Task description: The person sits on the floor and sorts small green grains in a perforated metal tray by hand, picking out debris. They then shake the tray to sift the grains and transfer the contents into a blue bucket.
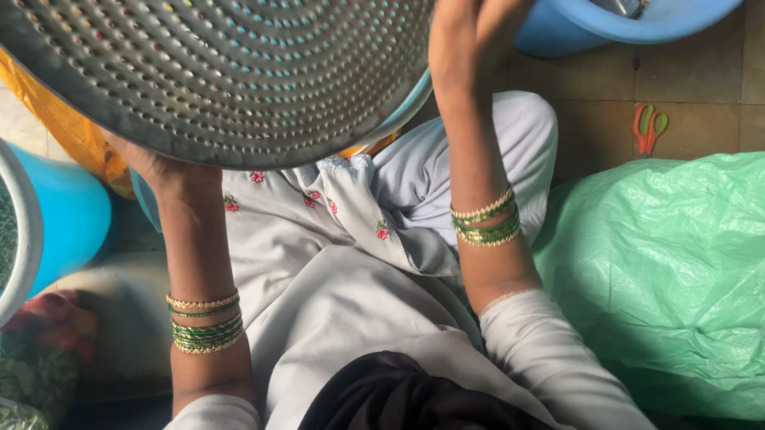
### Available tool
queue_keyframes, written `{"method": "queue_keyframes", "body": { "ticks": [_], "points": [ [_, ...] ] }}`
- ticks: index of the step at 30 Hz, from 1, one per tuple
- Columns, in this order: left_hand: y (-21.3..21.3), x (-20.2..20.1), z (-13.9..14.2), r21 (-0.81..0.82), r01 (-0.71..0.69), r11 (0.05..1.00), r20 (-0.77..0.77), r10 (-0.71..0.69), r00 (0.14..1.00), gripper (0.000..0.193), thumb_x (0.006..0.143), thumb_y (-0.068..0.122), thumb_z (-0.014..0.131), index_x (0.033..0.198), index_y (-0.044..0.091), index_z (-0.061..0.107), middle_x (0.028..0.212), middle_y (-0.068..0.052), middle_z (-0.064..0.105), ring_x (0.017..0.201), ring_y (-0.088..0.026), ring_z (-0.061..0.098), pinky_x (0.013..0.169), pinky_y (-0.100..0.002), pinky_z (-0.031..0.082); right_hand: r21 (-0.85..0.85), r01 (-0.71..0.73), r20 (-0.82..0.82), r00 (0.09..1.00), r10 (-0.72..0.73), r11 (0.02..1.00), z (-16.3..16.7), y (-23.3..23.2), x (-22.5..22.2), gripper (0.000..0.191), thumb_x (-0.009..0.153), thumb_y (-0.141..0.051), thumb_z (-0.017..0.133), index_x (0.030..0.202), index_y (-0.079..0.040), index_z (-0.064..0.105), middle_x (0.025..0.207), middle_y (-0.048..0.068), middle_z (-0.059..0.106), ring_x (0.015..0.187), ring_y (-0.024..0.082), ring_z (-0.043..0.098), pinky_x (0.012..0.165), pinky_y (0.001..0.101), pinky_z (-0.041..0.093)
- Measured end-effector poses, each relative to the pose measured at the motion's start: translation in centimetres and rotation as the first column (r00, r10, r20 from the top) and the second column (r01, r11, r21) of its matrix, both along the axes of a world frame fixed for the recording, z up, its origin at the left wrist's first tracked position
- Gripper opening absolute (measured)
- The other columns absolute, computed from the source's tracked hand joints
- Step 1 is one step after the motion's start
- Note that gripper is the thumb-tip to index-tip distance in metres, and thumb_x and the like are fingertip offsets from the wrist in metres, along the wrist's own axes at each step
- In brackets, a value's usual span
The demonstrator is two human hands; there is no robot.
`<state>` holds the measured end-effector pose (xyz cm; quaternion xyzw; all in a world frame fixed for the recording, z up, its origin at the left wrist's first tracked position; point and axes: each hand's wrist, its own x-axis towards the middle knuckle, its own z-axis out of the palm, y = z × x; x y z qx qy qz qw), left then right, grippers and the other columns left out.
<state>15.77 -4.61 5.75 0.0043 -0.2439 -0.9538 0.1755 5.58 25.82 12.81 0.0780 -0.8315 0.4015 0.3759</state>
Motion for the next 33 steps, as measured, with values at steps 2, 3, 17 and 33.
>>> {"method": "queue_keyframes", "body": {
  "ticks": [2,3,17,33],
  "points": [
    [-0.3,-0.3,0.0,0.056,0.014,0.998,0.008,-0.015,1.000,0.060,0.102,0.048,0.049,0.146,0.007,0.051,0.145,-0.008,0.060,0.134,-0.028,0.062,0.118,-0.045,0.050,0.042,0.070,-0.154,0.986,-0.063,0.997,0.2,-0.5,2.3,0.043,0.107,-0.017,0.059,0.131,0.011,0.037,0.135,0.024,0.035,0.126,0.039,0.037,0.109,0.0469,0.031],
    [-0.4,-0.4,0.0,0.084,0.021,0.996,0.015,-0.022,1.000,0.061,0.101,0.048,0.049,0.145,0.007,0.051,0.144,-0.008,0.060,0.133,-0.028,0.063,0.118,-0.045,0.051,0.059,0.104,-0.229,0.969,-0.088,0.993,0.5,-0.9,3.5,0.053,0.109,-0.019,0.058,0.144,0.012,0.034,0.153,0.025,0.031,0.143,0.041,0.034,0.120,0.0471,0.029],
    [-2.3,-1.5,-1.4,-0.243,-0.247,0.938,-0.139,0.218,0.966,0.057,0.115,0.036,0.048,0.164,0.022,0.023,0.160,0.000,0.035,0.144,-0.020,0.049,0.126,-0.039,0.033,-0.371,-0.077,0.049,0.994,0.102,0.925,-0.6,1.7,8.7,0.029,0.109,-0.004,0.064,0.136,-0.002,0.053,0.123,0.013,0.067,0.093,0.015,0.061,0.083,0.0248,0.043],
    [8.8,-1.7,11.3,-0.654,-0.619,-0.435,-0.506,-0.356,0.786,0.056,0.090,0.053,0.089,0.075,0.015,0.051,0.068,0.001,0.054,0.060,-0.019,0.056,0.058,-0.035,0.042,-0.494,-0.080,-0.138,0.990,0.013,0.866,-6.5,9.2,9.9,0.032,0.113,0.003,0.059,0.141,-0.005,0.046,0.128,0.013,0.060,0.089,0.013,0.059,0.075,0.0248,0.055]
  ]
}}
